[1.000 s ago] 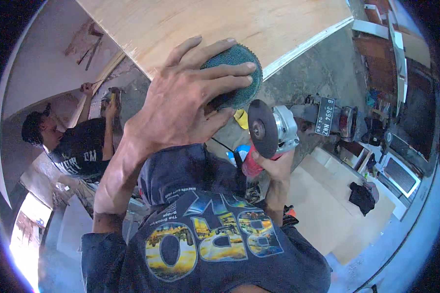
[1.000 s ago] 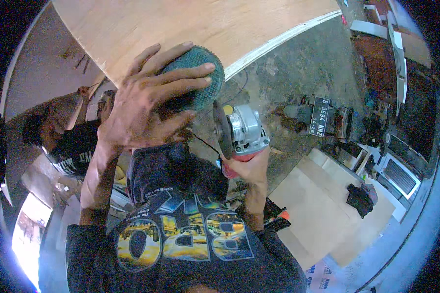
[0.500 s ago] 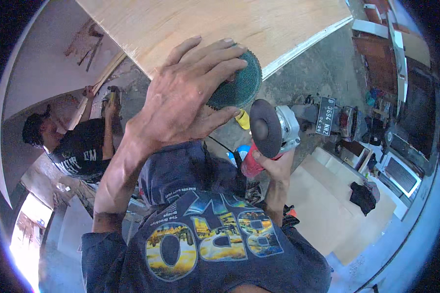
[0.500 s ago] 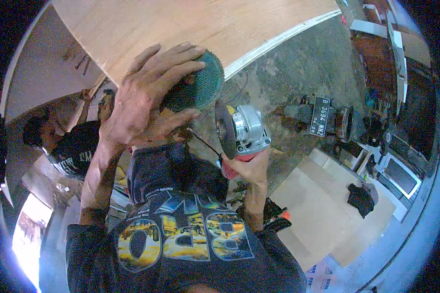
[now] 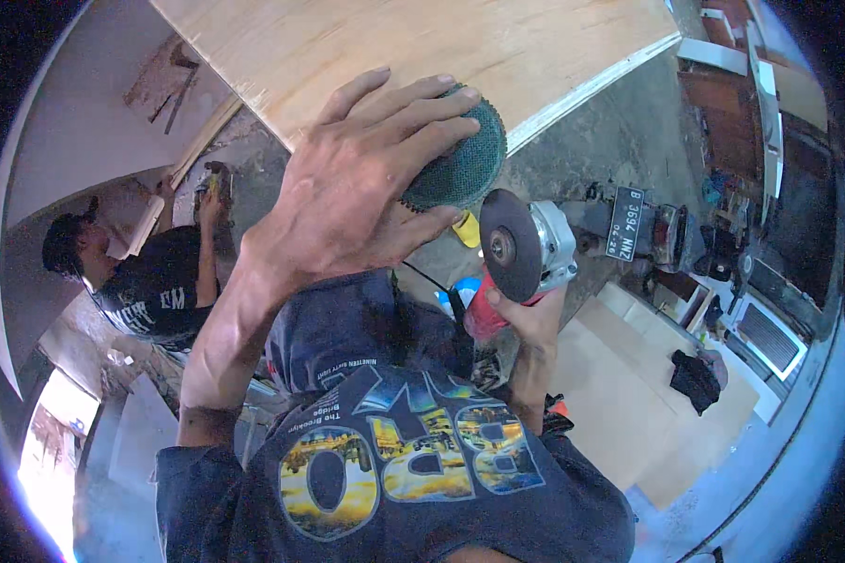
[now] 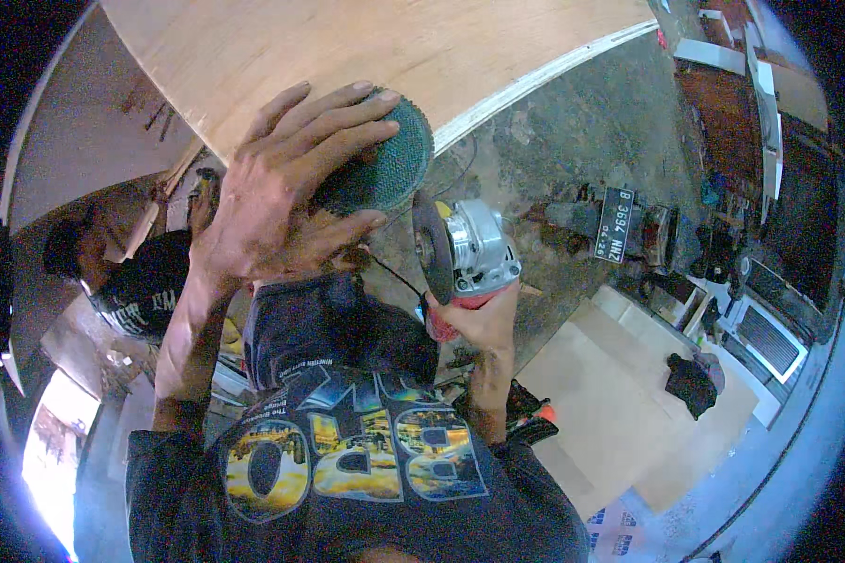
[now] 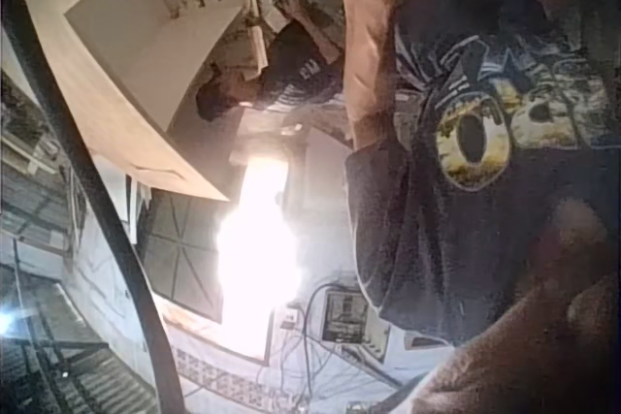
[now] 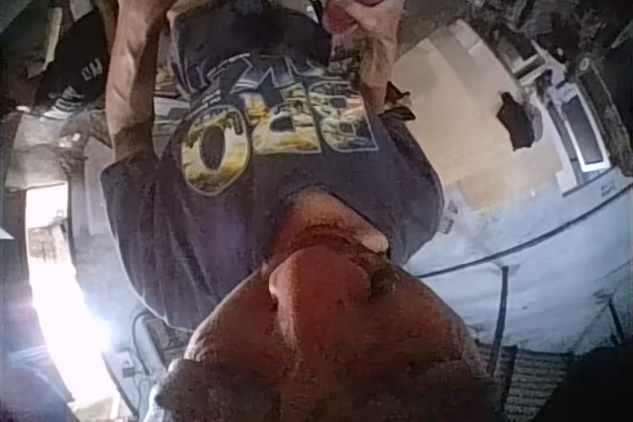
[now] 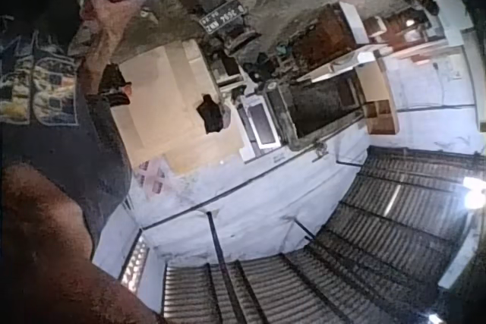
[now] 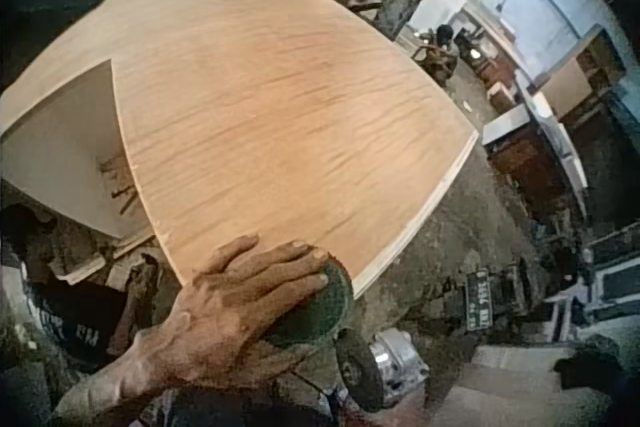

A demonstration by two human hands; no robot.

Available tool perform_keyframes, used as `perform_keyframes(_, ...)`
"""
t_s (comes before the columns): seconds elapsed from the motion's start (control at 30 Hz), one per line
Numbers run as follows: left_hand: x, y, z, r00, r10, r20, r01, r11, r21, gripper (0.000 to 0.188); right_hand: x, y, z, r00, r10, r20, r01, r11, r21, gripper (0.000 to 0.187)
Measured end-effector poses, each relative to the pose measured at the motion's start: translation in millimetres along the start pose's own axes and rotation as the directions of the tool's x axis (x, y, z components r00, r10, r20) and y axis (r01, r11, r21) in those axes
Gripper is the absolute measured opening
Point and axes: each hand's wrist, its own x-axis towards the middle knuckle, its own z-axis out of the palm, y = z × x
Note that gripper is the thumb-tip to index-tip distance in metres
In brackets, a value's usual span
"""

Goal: The person sands the edge of a large wooden board using a hand-held angle grinder equipped with a sanding disc.

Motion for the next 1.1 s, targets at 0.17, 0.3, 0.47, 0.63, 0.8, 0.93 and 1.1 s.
perform_keyframes(0.17,-1,0,0,1.0,0.007,-0.011,-0.007,1.0,0.0,0.074,1,-8,3,0.999,0.038,0.021,-0.039,0.998,0.043,0.095)
perform_keyframes(0.3,0,1,-1,1.0,0.011,-0.006,-0.011,1.0,-0.009,0.074,-2,9,-3,0.999,0.024,-0.03,-0.024,1.0,-0.009,0.1)
perform_keyframes(0.47,-1,0,-1,1.0,0.014,0.006,-0.014,1.0,-0.002,0.074,-1,9,-3,1.0,0.021,-0.007,-0.021,1.0,-0.014,0.105)
perform_keyframes(0.63,-1,-1,-3,1.0,0.009,0.017,-0.009,1.0,-0.008,0.073,2,-1,2,0.997,0.076,0.029,-0.075,0.997,-0.017,0.104)
perform_keyframes(0.8,0,-1,-3,1.0,0.014,0.004,-0.014,1.0,-0.02,0.073,-3,-5,0,1.0,0.021,0.008,-0.021,1.0,0.013,0.098)
perform_keyframes(0.93,-2,-3,-6,1.0,0.002,-0.001,-0.002,1.0,-0.012,0.072,-3,-6,3,0.999,0.031,-0.026,-0.03,0.999,0.029,0.098)
perform_keyframes(1.1,-1,0,-3,1.0,0.013,-0.009,-0.013,1.0,-0.016,0.073,-1,-1,3,1.0,-0.012,-0.014,0.012,1.0,0.019,0.096)
